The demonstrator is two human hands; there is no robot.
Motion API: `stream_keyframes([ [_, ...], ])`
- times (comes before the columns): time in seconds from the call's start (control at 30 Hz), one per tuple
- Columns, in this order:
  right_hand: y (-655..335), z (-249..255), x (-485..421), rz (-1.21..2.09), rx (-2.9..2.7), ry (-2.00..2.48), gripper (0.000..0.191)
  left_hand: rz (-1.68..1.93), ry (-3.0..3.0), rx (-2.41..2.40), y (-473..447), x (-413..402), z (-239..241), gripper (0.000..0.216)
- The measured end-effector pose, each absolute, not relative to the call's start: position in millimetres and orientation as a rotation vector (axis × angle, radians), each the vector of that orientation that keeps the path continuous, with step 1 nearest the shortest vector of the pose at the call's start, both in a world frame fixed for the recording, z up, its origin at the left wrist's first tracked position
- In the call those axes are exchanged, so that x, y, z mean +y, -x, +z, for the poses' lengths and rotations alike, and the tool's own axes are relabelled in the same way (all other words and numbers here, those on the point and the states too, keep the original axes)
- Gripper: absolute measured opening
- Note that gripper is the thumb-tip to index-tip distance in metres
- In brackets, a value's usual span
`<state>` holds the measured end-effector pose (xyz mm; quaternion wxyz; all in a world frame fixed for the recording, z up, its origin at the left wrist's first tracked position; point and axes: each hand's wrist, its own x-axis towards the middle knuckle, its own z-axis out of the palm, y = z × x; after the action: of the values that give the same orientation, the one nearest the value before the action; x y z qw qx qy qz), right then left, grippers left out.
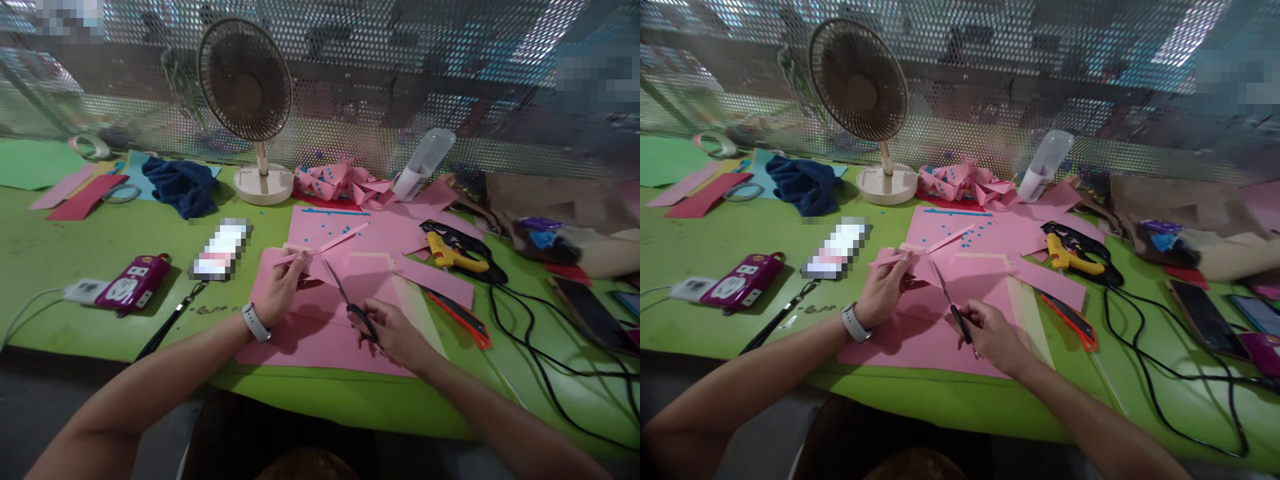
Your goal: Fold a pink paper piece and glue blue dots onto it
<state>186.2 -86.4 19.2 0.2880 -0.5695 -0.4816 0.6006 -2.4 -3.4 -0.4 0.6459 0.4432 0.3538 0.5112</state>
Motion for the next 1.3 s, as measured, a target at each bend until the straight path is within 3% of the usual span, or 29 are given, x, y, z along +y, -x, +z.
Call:
stream_keyframes([
  [1.3, -184.8, 21.0, -86.7, 1.6, -1.254, 1.541, 0.049, 1.162, -1.098, 0.849, -0.4, -9.5, 3.3, 0.036],
])
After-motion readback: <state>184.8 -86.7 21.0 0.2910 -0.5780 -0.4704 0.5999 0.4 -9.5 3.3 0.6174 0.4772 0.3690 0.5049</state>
